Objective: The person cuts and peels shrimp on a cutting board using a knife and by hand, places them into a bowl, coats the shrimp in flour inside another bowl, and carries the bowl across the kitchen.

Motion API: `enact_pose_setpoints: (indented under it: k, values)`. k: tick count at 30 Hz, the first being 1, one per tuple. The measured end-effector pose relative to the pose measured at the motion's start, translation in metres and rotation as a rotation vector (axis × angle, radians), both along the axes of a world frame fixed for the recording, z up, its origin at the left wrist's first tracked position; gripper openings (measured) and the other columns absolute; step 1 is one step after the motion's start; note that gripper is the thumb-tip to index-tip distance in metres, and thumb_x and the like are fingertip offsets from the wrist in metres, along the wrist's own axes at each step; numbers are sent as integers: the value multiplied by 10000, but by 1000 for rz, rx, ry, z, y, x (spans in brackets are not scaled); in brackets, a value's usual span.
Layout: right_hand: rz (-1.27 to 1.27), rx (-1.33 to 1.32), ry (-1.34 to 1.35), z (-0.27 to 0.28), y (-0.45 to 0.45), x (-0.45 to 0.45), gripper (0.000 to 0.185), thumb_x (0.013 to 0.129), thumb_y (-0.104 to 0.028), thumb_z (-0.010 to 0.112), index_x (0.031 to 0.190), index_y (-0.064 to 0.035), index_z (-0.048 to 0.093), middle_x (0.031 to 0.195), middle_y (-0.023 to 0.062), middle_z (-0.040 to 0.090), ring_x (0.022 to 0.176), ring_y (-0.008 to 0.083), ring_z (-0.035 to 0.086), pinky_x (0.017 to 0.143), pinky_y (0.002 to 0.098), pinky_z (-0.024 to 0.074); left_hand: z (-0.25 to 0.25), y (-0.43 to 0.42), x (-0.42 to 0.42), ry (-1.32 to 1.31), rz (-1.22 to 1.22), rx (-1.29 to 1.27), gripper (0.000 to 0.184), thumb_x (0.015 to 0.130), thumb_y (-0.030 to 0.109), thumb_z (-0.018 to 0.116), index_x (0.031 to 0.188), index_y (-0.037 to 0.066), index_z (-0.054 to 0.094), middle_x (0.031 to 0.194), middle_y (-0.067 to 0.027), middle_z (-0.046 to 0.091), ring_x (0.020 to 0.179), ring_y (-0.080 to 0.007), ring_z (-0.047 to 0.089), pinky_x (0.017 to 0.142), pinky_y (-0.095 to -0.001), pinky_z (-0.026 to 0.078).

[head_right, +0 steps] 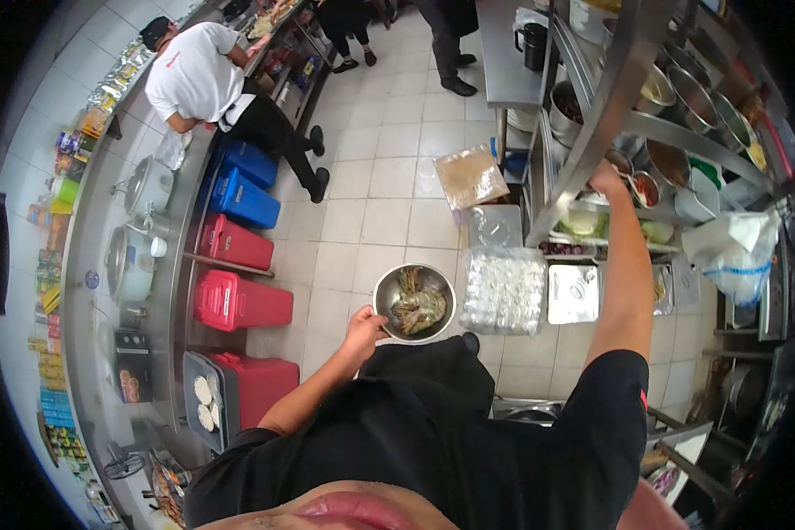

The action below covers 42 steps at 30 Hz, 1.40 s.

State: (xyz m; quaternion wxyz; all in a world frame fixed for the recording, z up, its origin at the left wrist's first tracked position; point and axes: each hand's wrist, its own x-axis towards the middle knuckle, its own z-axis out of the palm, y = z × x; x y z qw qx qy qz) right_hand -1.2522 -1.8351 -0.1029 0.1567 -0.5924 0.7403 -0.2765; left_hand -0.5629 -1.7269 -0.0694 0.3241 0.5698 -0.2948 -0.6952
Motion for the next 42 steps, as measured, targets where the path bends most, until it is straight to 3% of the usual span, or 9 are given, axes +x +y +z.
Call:
enact_pose_setpoints:
  k: [2, 12, 15, 18, 22, 32, 37, 40, 42]
  values:
    - [214, 149, 179, -56, -24, -41, 368, 840, -284, 617, 1064, 8, 625, 1118, 120, 650, 1020, 232, 615, 887, 356, 480, 3, -7, -13, -11, -27, 10, 183, 794, -49, 566, 714, 84, 467, 706, -52, 553, 608, -167, 594, 547, -358, 573]
    - [356, 106, 282, -26, -15, 7, 308, 763, -182, 705, 1020, -29, 633, 1042, 85, 656, 986, 228, 599, 870, 329, 474, -18, -37, -69, -14, -186, 5, 224, 796, -28, 587, 694, 96, 431, 696, -35, 502, 613, -185, 578, 579, -385, 575]
    - [210, 100, 257, -16, -6, 16, 292, 759, -193, 713, 997, -38, 645, 1019, 97, 655, 979, 224, 601, 864, 350, 477, -10, -43, -81, -11, -194, 15, 253, 788, -31, 593, 674, 105, 413, 669, -20, 471, 585, -176, 561, 564, -393, 576]
    - [-20, -62, -1916, -16, -11, 16, 256, 783, -179, 681, 998, -43, 653, 978, 102, 659, 933, 206, 614, 807, 375, 498, -11, -47, -79, 0, -199, 15, 229, 791, -34, 589, 693, 99, 431, 695, -37, 508, 600, -188, 580, 566, -388, 572]
    - [-404, -156, -1169, 9, 1, 21, 214, 852, -83, 566, 1045, -26, 642, 951, 55, 656, 821, 185, 624, 700, 306, 506, -18, -49, -70, 0, -232, 18, 188, 802, -38, 574, 723, 91, 462, 741, -67, 570, 644, -211, 618, 572, -380, 564]
    - [-408, -612, -1551, 48, 150, 102, 391, 858, 11, 564, 1241, 37, 489, 1106, 141, 629, 921, 199, 635, 759, 276, 527, -12, -51, -60, -24, -388, -30, 231, 760, -13, 616, 673, 100, 433, 643, -23, 473, 544, -157, 535, 521, -371, 553]
    - [-605, -665, -1653, 23, 298, 297, 390, 828, -6, 625, 1201, 41, 521, 1105, 140, 627, 1003, 190, 617, 878, 295, 517, -26, -35, -39, -47, -613, -70, 98, 775, -9, 590, 816, 50, 523, 746, -65, 546, 659, -188, 581, 577, -357, 548]
    - [-788, -723, -1789, 22, 373, 430, 239, 817, 13, 627, 1047, 26, 564, 997, 130, 646, 791, 177, 632, 678, 259, 511, -24, -13, -31, 99, -774, 10, 84, 792, -24, 560, 798, 46, 514, 782, -92, 593, 688, -207, 622, 647, -380, 581]
    - [-761, -773, -1811, 11, 443, 510, 274, 839, 33, 595, 1106, 52, 536, 994, 147, 632, 803, 192, 622, 715, 286, 539, -36, 13, -15, 134, -837, 44, 137, 789, -54, 553, 766, 65, 489, 777, -96, 598, 671, -214, 625, 648, -417, 585]
